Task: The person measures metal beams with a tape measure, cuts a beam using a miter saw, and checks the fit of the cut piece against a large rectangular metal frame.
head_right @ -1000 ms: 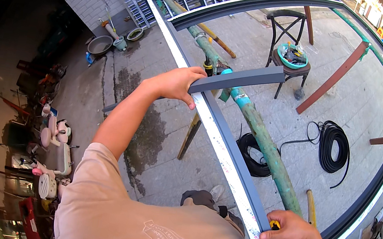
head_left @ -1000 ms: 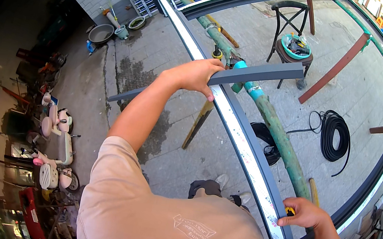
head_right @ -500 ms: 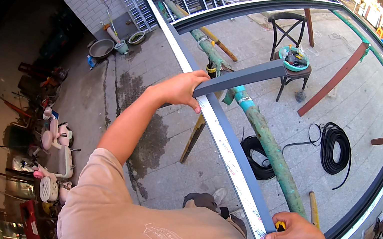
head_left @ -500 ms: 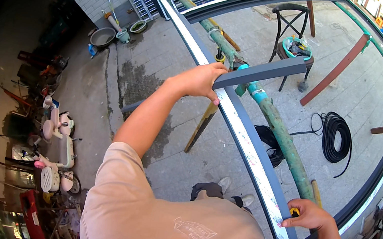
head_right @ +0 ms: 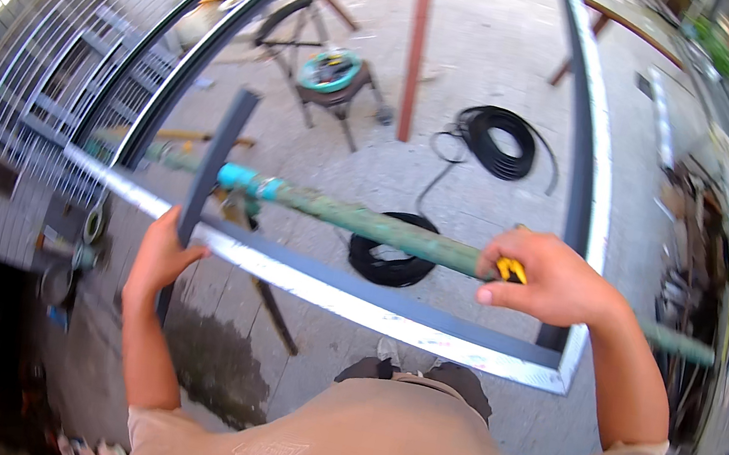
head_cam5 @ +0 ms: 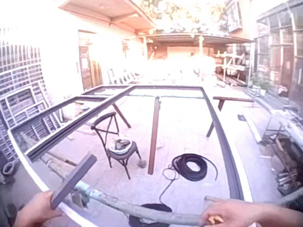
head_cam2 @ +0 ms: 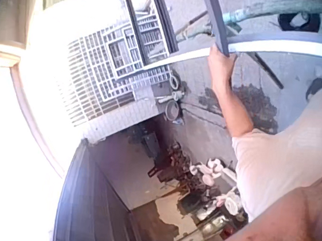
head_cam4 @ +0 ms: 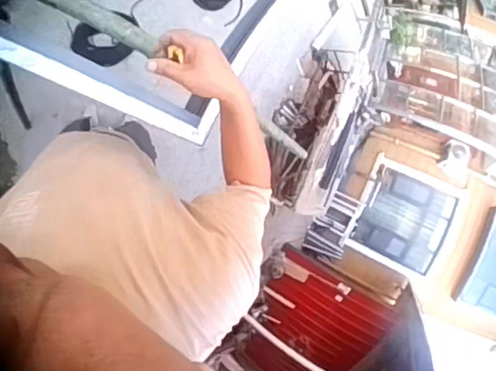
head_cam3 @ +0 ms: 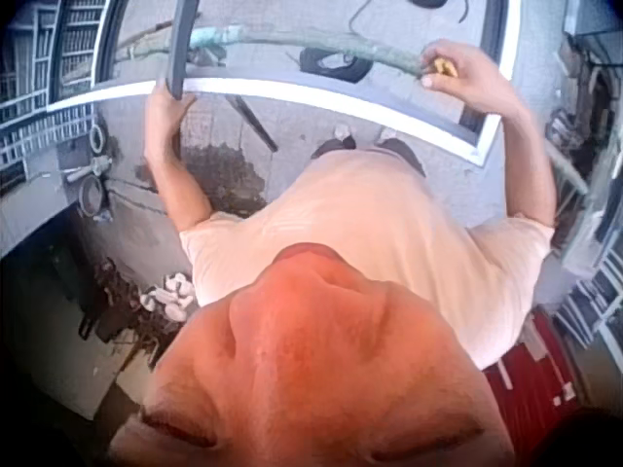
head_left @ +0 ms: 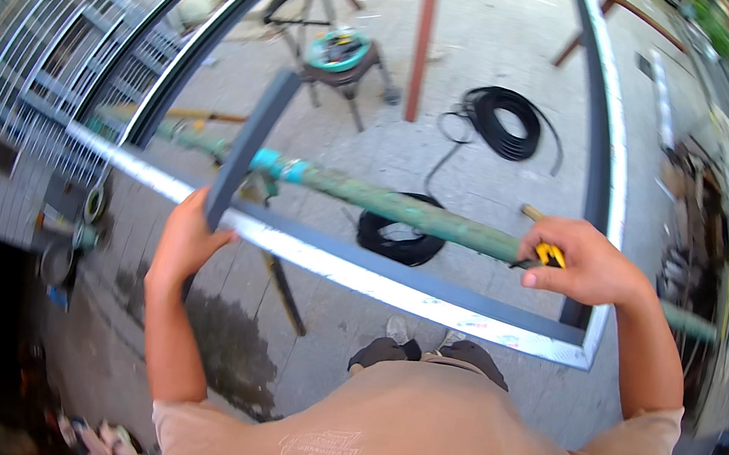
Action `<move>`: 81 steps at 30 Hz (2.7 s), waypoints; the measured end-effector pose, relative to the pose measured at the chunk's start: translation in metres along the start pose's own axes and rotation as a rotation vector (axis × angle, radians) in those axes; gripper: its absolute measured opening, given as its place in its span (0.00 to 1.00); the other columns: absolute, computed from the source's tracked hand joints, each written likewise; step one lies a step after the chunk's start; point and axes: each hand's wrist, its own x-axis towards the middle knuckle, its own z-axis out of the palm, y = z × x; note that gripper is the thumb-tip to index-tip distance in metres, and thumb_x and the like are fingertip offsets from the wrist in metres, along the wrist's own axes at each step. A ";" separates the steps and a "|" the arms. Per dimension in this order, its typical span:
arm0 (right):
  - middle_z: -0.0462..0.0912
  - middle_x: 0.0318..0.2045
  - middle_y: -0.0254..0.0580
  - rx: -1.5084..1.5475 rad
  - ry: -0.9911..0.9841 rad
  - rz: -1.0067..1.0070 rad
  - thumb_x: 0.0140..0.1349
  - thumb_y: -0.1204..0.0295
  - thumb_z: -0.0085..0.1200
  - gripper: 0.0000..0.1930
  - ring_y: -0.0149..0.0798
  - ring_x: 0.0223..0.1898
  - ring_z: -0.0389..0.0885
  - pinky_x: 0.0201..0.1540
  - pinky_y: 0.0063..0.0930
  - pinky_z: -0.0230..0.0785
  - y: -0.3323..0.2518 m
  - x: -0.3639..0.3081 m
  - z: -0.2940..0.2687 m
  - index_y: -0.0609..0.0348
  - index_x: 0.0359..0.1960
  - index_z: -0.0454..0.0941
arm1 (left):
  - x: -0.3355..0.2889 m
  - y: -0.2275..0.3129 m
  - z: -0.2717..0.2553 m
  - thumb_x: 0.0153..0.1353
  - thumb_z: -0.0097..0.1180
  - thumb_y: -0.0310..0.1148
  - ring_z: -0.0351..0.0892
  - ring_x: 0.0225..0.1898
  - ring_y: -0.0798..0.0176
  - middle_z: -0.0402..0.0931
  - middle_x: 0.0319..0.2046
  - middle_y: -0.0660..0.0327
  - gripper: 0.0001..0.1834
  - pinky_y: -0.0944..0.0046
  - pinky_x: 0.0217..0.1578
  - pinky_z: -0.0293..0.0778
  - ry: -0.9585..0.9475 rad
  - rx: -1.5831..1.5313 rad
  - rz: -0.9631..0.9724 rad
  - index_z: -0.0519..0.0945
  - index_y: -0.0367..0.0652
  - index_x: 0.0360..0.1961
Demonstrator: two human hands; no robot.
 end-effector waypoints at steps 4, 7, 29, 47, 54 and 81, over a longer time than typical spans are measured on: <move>0.83 0.36 0.42 0.056 0.135 0.055 0.64 0.55 0.73 0.20 0.41 0.41 0.81 0.46 0.37 0.74 0.008 -0.063 -0.011 0.59 0.44 0.85 | -0.011 0.045 -0.019 0.49 0.79 0.24 0.86 0.31 0.46 0.84 0.29 0.50 0.25 0.54 0.37 0.80 -0.002 0.041 -0.087 0.79 0.34 0.47; 0.83 0.37 0.39 0.218 0.283 0.125 0.66 0.57 0.72 0.19 0.35 0.41 0.80 0.47 0.34 0.73 0.033 -0.132 -0.010 0.60 0.44 0.84 | -0.003 0.109 -0.029 0.48 0.78 0.22 0.87 0.34 0.42 0.84 0.30 0.46 0.30 0.51 0.39 0.81 0.003 0.152 -0.010 0.80 0.35 0.54; 0.78 0.38 0.27 0.565 1.187 0.360 0.69 0.56 0.69 0.22 0.24 0.38 0.73 0.42 0.23 0.69 0.180 -0.656 0.047 0.58 0.55 0.82 | -0.047 0.763 0.244 0.57 0.63 0.20 0.88 0.40 0.45 0.85 0.36 0.54 0.24 0.49 0.40 0.82 -0.108 0.725 1.189 0.85 0.50 0.55; 0.91 0.46 0.58 0.491 0.981 1.848 0.61 0.42 0.68 0.30 0.55 0.53 0.88 0.57 0.46 0.77 0.458 -0.929 0.311 0.61 0.46 0.89 | 0.017 1.139 0.567 0.53 0.62 0.19 0.88 0.41 0.39 0.87 0.35 0.48 0.24 0.42 0.41 0.82 -0.399 0.549 1.370 0.83 0.44 0.54; 0.84 0.59 0.65 1.017 0.349 1.779 0.68 0.36 0.55 0.38 0.62 0.64 0.81 0.67 0.49 0.71 0.441 -0.925 0.494 0.65 0.53 0.87 | 0.015 1.283 0.621 0.58 0.60 0.19 0.87 0.43 0.39 0.85 0.37 0.47 0.27 0.42 0.43 0.81 -0.306 0.383 1.365 0.79 0.46 0.60; 0.90 0.47 0.60 0.623 0.515 1.495 0.60 0.44 0.68 0.29 0.55 0.56 0.87 0.60 0.44 0.76 1.021 -0.954 -0.243 0.62 0.45 0.91 | 0.332 1.339 0.775 0.58 0.73 0.30 0.86 0.43 0.34 0.86 0.37 0.40 0.25 0.44 0.46 0.80 -0.486 -0.179 0.457 0.82 0.40 0.56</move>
